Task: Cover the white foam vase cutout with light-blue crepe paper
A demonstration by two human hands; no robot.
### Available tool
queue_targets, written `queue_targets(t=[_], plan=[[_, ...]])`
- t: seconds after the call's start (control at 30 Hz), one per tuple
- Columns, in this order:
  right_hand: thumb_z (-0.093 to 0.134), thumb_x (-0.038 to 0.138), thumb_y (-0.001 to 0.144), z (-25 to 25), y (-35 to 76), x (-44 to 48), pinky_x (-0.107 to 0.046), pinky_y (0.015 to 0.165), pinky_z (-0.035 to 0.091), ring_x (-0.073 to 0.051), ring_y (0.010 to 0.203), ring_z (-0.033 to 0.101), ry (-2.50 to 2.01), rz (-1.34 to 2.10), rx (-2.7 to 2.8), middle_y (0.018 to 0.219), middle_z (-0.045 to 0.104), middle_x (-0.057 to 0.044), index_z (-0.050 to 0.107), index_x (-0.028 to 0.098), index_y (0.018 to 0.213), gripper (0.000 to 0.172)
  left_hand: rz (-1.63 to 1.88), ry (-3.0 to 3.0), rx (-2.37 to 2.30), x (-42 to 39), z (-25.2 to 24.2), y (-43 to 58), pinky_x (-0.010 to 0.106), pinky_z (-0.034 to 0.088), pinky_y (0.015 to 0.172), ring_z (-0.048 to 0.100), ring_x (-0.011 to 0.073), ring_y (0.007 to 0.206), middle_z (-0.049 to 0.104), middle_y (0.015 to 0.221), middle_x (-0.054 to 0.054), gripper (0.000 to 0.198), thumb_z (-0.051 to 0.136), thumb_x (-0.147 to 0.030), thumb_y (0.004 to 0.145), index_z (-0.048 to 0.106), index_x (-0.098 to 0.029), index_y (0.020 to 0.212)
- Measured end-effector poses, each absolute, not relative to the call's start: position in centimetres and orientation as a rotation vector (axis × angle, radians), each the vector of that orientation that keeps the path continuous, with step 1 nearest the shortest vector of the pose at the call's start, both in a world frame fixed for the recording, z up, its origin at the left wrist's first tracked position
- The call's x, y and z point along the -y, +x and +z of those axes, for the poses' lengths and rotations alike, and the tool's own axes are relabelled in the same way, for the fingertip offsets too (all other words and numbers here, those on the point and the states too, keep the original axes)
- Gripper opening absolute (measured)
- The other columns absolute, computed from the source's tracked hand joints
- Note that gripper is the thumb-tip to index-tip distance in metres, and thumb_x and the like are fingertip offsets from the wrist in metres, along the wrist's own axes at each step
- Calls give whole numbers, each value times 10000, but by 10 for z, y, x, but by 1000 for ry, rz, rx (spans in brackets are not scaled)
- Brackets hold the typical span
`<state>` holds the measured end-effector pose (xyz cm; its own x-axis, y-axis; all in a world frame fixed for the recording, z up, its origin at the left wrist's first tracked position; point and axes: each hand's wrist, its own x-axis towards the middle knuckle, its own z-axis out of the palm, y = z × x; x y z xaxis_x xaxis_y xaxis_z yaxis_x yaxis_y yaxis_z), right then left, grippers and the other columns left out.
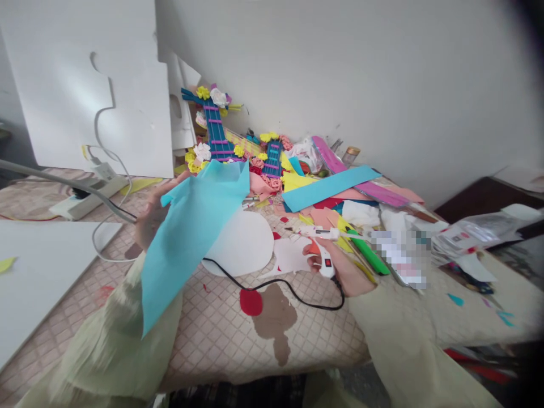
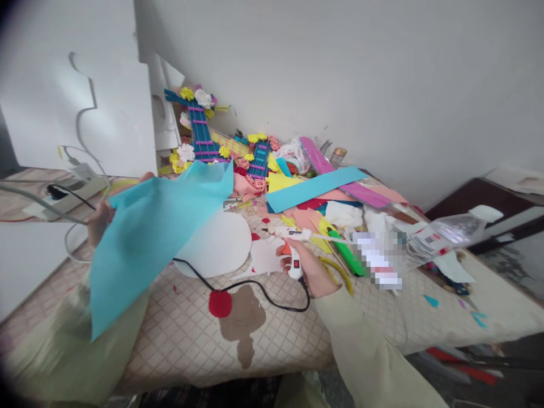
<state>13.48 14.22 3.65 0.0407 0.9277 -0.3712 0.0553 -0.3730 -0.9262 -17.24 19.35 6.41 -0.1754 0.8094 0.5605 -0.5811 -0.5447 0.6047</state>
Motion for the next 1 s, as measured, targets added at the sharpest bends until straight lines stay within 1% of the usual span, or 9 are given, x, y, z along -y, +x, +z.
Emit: queue_targets(t=[0.07, 0.13, 0.27, 0.47, 0.57, 0.67, 0.77, 0.83, 1.0], plan=[[385, 462, 785, 30, 140, -146, -230, 467, 424, -124, 531, 519, -1496, 1444, 918, 669, 575, -33, 542, 183, 766, 321, 1840, 1110, -341, -194, 65, -175, 470, 287, 1024, 375, 316, 1199, 581, 1154, 77, 353, 598, -384, 660, 591, -135, 911], [374, 466, 791, 24, 143, -151, -245, 487, 451, -127, 510, 515, -1492, 1447, 854, 630, 554, -31, 524, 180, 756, 324, 1800, 1135, -387, -195, 65, -177, 490, 305, 1011, 359, 327, 1209, 580, 1160, 60, 380, 627, -412, 630, 603, -150, 904], [413, 421, 789, 17, 144, -157, -249, 536, 484, -120, 509, 523, -1498, 1403, 773, 605, 542, -9, 492, 196, 772, 238, 1767, 1141, -419, -192, 65, -175, 507, 338, 978, 374, 335, 1196, 554, 1197, 50, 372, 624, -426, 625, 616, -173, 897], [525, 329, 733, 25, 161, -133, -260, 646, 491, -167, 762, 590, -1540, 1328, 879, 795, 623, -38, 538, 199, 806, 150, 1730, 1201, -344, -182, 66, -160, 479, 416, 881, 453, 328, 1122, 514, 1238, 73, 354, 523, -402, 715, 585, -160, 965], [613, 322, 675, 34, 176, -115, -250, 686, 469, -196, 921, 555, -1643, 1157, 927, 981, 606, -60, 563, 196, 860, 229, 1612, 1264, -348, -180, 69, -153, 442, 472, 768, 500, 325, 1071, 500, 1252, 75, 358, 493, -427, 738, 574, -182, 986], [595, 380, 693, 45, 177, -104, -250, 697, 456, -202, 944, 548, -1668, 998, 1027, 1058, 586, -75, 560, 196, 929, 301, 1527, 1364, -394, -179, 73, -144, 406, 454, 821, 462, 297, 1127, 552, 1192, 73, 347, 488, -431, 745, 589, -191, 975], [461, 477, 769, 57, 158, -108, -261, 654, 463, -184, 806, 586, -1528, 1129, 1145, 949, 624, -102, 565, 158, 941, 377, 1372, 1558, -418, -178, 74, -135, 426, 341, 973, 429, 278, 1167, 557, 1187, 72, 366, 444, -420, 789, 581, -193, 1041], [397, 504, 795, 66, 139, -120, -261, 628, 469, -177, 763, 590, -1447, 1290, 1167, 923, 627, -121, 560, 133, 947, 432, 1185, 1721, -443, -177, 73, -131, 451, 286, 1011, 410, 283, 1183, 519, 1231, 79, 395, 405, -412, 822, 545, -196, 1121], [302, 629, 775, 84, 95, -167, -265, 593, 492, -178, 763, 603, -1459, 1471, 1390, 964, 614, -133, 508, 140, 1049, 597, 777, 2104, -522, -167, 76, -122, 446, 276, 1015, 389, 262, 1204, 464, 1289, 39, 393, 388, -356, 856, 445, -265, 1234]])
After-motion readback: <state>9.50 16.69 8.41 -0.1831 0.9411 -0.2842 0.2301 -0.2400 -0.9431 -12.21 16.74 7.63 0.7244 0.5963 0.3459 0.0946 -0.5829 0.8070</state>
